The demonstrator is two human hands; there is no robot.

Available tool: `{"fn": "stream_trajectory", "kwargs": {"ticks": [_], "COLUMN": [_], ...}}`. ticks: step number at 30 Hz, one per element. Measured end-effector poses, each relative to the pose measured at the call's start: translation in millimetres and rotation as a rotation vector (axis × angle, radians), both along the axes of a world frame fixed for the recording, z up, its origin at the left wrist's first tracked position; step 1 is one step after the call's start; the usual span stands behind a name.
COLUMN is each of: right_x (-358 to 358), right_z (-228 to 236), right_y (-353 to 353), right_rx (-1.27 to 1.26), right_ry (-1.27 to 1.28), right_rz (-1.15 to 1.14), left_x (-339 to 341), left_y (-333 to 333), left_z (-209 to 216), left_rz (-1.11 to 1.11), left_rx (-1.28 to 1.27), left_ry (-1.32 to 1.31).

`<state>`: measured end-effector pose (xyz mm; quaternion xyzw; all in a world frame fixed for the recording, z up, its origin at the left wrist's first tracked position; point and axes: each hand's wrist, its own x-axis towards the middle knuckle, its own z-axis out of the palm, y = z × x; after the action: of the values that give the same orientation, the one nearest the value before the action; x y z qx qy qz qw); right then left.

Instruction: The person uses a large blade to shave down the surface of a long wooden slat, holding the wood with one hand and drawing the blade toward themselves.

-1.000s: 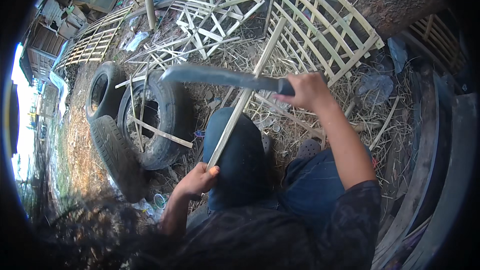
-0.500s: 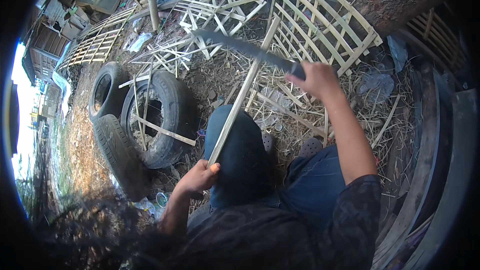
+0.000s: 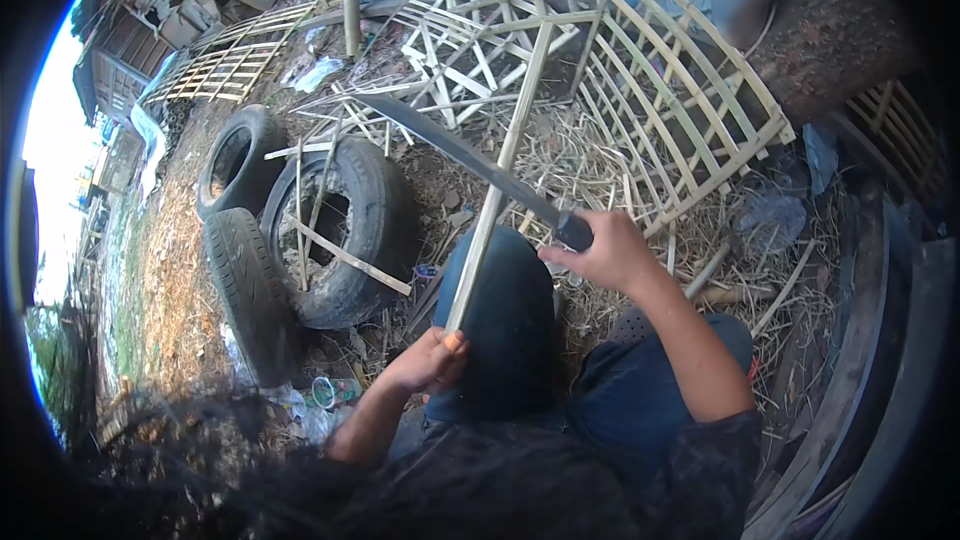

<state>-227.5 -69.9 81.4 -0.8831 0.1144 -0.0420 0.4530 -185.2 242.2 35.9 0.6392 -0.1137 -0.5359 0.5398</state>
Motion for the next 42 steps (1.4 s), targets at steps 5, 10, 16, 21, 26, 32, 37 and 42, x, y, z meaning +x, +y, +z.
{"fn": "stream_trajectory", "kwargs": {"ticks": [5, 10, 16, 21, 26, 32, 37, 42], "right_x": [1, 11, 14, -1, -12, -29, -27, -17], "right_z": [15, 32, 25, 35, 40, 39, 41, 33], "right_y": [52, 77, 80, 53, 38, 28, 23, 16], "right_rx": [0.207, 0.233, 0.45, 0.349, 0.178, 0.088, 0.037, 0.066], "right_ry": [-0.071, -0.149, -0.136, -0.015, 0.071, 0.138, 0.156, 0.173], "right_rz": [0.06, 0.046, 0.085, 0.046, 0.06, 0.186, 0.226, 0.273], "left_x": [-11, -18, -25, 7, 86, 143, 134, 112], "left_y": [-9, -16, -34, -13, -20, -30, 1, 24], "left_z": [-7, -6, 4, 49, 105, 76, 82, 78], "left_rz": [-0.083, -0.05, -0.159, -0.12, 0.098, -0.073, -0.392, -0.02], "left_rx": [-0.094, -0.298, -0.307, -0.216, 0.014, 0.101, 0.637, 0.067], "left_ry": [0.019, 0.033, -0.059, -0.264, -1.576, -1.94, -1.477, -2.069]}}
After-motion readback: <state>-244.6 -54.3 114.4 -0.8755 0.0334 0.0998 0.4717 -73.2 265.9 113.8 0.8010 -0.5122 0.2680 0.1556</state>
